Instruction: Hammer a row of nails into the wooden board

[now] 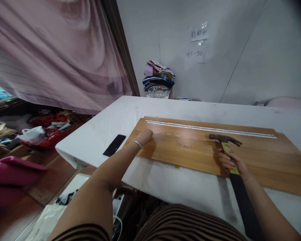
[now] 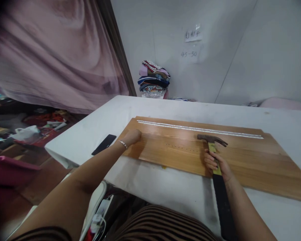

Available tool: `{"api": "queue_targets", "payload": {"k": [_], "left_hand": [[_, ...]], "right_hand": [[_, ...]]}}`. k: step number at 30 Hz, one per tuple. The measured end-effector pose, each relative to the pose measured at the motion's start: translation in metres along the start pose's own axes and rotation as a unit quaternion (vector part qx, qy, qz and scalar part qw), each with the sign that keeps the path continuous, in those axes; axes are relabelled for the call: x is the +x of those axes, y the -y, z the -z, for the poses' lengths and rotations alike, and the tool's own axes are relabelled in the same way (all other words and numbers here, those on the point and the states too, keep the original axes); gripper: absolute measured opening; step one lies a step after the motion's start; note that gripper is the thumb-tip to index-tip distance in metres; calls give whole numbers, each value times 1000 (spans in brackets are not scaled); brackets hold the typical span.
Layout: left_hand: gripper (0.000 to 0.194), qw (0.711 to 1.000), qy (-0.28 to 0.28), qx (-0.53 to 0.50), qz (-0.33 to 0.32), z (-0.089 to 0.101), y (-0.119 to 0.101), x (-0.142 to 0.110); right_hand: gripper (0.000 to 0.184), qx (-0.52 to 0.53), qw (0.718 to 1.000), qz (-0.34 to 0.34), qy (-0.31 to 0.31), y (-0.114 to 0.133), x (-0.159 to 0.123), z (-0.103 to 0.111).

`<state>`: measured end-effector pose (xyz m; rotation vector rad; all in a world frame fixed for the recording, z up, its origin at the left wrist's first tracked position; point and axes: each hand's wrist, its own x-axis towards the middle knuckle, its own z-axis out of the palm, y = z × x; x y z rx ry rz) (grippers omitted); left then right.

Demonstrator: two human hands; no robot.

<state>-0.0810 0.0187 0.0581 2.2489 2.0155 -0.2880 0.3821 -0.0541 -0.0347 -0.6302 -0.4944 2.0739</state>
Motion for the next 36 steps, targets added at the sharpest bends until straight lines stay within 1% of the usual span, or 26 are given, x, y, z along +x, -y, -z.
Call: {"api": "queue_targets", "payload": {"k": [1, 4, 7, 9, 10, 13, 14, 17, 21, 25, 28, 31, 33, 34, 35, 36], "left_hand": [[25, 1000, 1, 5, -1, 0, -1, 0], [28, 1000, -3, 9, -1, 1, -4, -3], [29, 1000, -9, 1, 9, 3, -2, -6], [27, 1000, -8, -10, 19, 4, 0, -7], [26, 1000, -7, -16, 23, 4, 1, -7], [25, 999, -5, -33, 35, 5, 3, -5], [25, 998, -5, -39, 39, 5, 3, -3], [24, 997, -7, -53, 50, 6, 2, 0], [23, 995, -8, -70, 68, 6, 3, 1], [27, 990, -15, -109, 93, 5, 6, -2], [29, 974, -38, -186, 119, 5, 2, -4], [32, 946, -78, -289, 127, 5, -10, -4], [27, 923, -119, -348, 111, 3, -26, -4], [23, 913, -136, -374, 91, 1, -36, -3], [19, 900, -148, -404, 70, -1, -47, -3], [17, 887, -147, -435, 51, -4, -58, -3]], "right_hand": [[14, -1, 1000, 3, 1, -1, 1, 2], [15, 2, 999, 39, 4, -5, 5, 7], [17, -14, 999, 51, 7, -7, 6, 2], [17, -14, 999, 52, -3, -5, 4, -4], [16, -15, 999, 36, -5, -4, 4, -8], [8, -20, 999, 33, 4, -1, 3, -17], [8, -22, 999, 32, 17, -1, 3, -18], [11, -6, 998, 39, 46, -1, 6, -18], [6, 14, 998, 12, 68, 0, 7, -16], [11, 21, 996, 7, 91, 0, 8, -16], [11, 16, 993, 10, 114, 0, 9, -17], [13, 0, 994, 14, 110, 0, 9, -18], [15, -10, 996, 16, 88, 0, 8, -19], [16, -14, 997, 17, 75, 0, 8, -19], [17, -18, 998, 19, 64, 0, 7, -19], [17, -23, 998, 21, 55, -1, 7, -20]]}}
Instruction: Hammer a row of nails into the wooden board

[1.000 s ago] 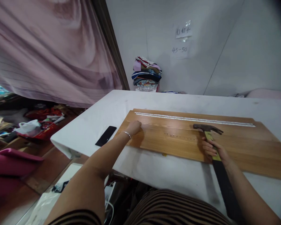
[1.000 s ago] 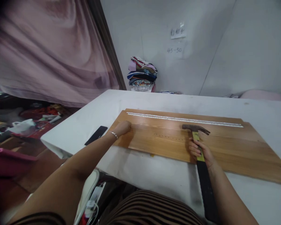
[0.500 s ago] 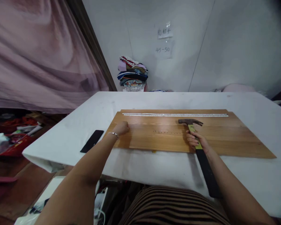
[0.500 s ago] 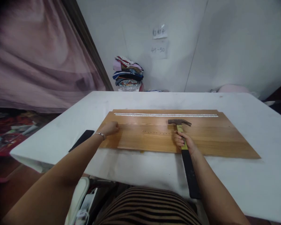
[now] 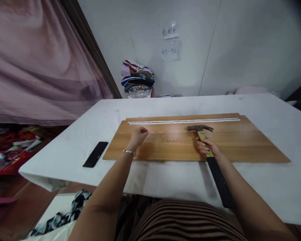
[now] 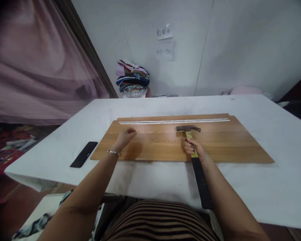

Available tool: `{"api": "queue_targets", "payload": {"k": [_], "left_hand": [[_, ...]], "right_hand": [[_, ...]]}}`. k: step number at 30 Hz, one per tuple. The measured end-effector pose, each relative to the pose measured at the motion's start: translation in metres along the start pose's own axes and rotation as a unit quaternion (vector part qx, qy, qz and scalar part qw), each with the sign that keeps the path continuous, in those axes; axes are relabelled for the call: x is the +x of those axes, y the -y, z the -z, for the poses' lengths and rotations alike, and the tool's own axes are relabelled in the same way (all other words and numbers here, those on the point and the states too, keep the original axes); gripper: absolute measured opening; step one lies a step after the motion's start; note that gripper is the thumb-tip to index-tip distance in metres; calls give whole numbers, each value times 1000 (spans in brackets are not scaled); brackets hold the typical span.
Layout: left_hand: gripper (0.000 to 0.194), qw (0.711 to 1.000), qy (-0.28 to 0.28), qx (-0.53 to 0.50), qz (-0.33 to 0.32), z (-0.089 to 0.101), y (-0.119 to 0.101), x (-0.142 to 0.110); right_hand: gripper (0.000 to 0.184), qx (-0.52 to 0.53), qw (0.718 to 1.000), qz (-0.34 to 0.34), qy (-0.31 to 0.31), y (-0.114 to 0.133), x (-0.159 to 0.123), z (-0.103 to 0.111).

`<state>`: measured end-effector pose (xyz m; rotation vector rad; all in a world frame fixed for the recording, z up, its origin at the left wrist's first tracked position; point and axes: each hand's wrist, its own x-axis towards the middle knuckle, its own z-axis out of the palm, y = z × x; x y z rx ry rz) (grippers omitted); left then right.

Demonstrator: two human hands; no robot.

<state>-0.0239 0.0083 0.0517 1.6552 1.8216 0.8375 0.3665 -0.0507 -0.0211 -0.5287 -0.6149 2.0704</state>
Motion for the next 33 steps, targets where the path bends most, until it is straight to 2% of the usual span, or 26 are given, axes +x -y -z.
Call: {"api": "queue_targets", "payload": {"k": [6, 11, 14, 18, 22, 27, 33], "left_hand": [[13, 990, 45, -116, -69, -63, -27, -19], [8, 983, 78, -144, -82, -94, -41, -27], [12, 982, 87, -142, -90, -103, -42, -29], [33, 985, 52, -96, -137, -110, -40, -29], [47, 986, 32, -53, -156, -114, -37, -29], [54, 984, 4, -35, -174, -118, -33, -33], [60, 985, 11, -37, -171, -121, -29, -35]], "right_hand": [[16, -17, 1000, 6, -11, 0, -1, -4], [13, -13, 1000, 5, 3, 0, -1, -6], [14, -11, 1000, 2, 5, 0, 0, -7], [12, -16, 1000, 4, -3, -1, 0, -10], [10, -8, 1000, -1, -1, -1, 1, -11], [10, -6, 1000, -3, 12, -1, 3, -8], [12, 5, 1000, -9, 18, -2, 3, -7]]}}
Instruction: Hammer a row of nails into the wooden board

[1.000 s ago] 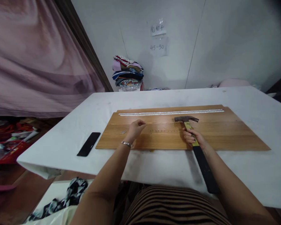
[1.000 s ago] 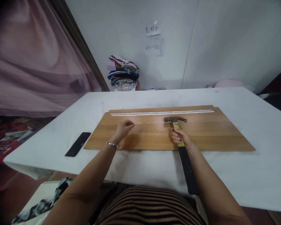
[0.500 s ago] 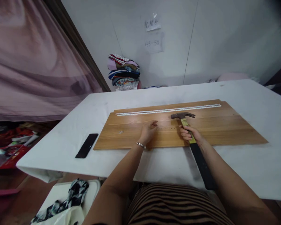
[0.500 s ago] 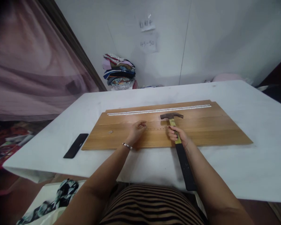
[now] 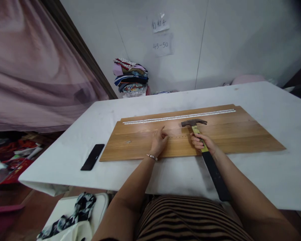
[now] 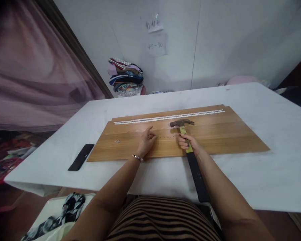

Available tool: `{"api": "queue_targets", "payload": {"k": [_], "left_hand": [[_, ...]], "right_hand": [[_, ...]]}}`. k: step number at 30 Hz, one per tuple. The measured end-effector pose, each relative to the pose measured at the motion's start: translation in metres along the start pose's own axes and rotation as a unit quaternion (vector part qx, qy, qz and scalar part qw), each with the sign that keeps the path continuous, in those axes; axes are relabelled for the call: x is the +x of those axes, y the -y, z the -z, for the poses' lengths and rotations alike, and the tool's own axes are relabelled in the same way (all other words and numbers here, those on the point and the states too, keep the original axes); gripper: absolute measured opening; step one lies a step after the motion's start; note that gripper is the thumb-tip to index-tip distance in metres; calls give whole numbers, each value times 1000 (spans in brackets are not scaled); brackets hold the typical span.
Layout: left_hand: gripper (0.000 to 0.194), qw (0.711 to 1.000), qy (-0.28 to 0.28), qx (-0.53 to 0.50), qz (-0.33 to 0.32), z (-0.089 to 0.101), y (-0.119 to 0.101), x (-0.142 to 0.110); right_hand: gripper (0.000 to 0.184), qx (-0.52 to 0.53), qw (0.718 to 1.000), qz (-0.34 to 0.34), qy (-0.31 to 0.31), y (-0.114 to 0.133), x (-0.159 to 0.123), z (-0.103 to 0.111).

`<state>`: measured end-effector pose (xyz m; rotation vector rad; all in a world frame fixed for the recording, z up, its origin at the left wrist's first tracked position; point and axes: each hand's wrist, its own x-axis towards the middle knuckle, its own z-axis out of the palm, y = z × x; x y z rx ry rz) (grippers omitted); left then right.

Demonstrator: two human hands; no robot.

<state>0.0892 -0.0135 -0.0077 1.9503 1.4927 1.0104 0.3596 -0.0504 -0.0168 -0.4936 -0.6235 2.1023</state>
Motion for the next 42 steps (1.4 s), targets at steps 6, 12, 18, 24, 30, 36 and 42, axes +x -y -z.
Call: {"api": "queue_targets", "payload": {"k": [6, 12, 18, 24, 30, 36, 42], "left_hand": [[61, 999, 8, 26, -18, -1, -1, 1], [61, 999, 19, 33, -34, 0, -3, 0], [63, 998, 28, 35, -33, -2, -1, 1], [64, 999, 31, 22, -25, -6, 1, 2], [65, 998, 24, 43, -29, -6, 0, 1], [63, 996, 30, 79, -36, -4, -7, 0], [62, 994, 21, 103, -40, -6, -8, 0]], "right_hand": [[21, 6, 1000, 0, -18, -1, 0, -1], [16, -14, 999, -8, -28, 1, -1, -3], [14, -74, 996, 7, -56, 2, -2, -11], [19, -107, 989, -3, -100, 1, -8, -25], [30, -137, 985, -22, -106, -1, -10, -33], [40, -194, 974, -12, -112, -5, -10, -40], [55, -265, 952, -6, -156, -13, -7, -50]]}}
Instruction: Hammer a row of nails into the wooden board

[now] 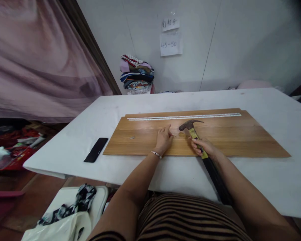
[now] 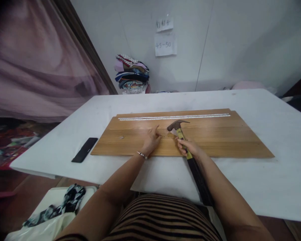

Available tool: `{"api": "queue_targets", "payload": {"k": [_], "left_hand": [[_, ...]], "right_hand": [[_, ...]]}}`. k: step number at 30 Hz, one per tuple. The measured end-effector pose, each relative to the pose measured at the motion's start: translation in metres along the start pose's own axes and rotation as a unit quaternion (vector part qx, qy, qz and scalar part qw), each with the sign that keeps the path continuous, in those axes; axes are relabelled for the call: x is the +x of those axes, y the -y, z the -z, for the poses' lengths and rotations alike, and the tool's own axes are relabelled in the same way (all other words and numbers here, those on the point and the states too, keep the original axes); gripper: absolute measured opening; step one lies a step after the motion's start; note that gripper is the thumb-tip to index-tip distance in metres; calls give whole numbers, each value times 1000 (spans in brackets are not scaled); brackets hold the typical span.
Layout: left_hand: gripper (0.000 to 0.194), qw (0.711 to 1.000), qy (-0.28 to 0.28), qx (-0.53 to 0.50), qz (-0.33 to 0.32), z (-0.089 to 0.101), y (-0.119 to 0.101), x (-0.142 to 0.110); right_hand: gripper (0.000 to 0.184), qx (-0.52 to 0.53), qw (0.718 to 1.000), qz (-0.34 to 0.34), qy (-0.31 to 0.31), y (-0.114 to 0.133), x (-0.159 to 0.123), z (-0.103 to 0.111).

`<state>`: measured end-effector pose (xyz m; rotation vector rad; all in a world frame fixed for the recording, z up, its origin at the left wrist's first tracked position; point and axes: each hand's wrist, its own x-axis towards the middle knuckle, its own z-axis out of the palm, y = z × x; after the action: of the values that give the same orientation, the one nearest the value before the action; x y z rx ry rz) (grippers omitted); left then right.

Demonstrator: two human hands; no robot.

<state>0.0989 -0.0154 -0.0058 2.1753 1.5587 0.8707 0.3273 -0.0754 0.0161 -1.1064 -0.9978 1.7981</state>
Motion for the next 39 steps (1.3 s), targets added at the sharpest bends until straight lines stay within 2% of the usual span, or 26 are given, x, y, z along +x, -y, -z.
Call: {"api": "queue_targets", "payload": {"k": [6, 12, 17, 26, 32, 39], "left_hand": [[63, 1000, 4, -1, 8, 1, -1, 0], [64, 1000, 9, 9, -13, 3, -5, -1], [64, 1000, 3, 15, -22, 2, -7, 0], [65, 999, -20, 1, -27, 0, -7, -1], [67, 1000, -15, -17, -4, 2, -6, -1], [66, 1000, -1, -19, -10, 3, -6, -1]], "right_hand": [[53, -107, 994, 18, -27, -3, -8, -16], [55, -138, 990, 14, -32, 0, -22, -34], [49, -167, 985, 22, -31, 7, -26, -44], [43, -205, 977, 31, -47, 15, -30, -51], [38, -210, 976, 36, -49, 16, -32, -53], [38, -201, 978, 31, -52, 16, -31, -53]]}}
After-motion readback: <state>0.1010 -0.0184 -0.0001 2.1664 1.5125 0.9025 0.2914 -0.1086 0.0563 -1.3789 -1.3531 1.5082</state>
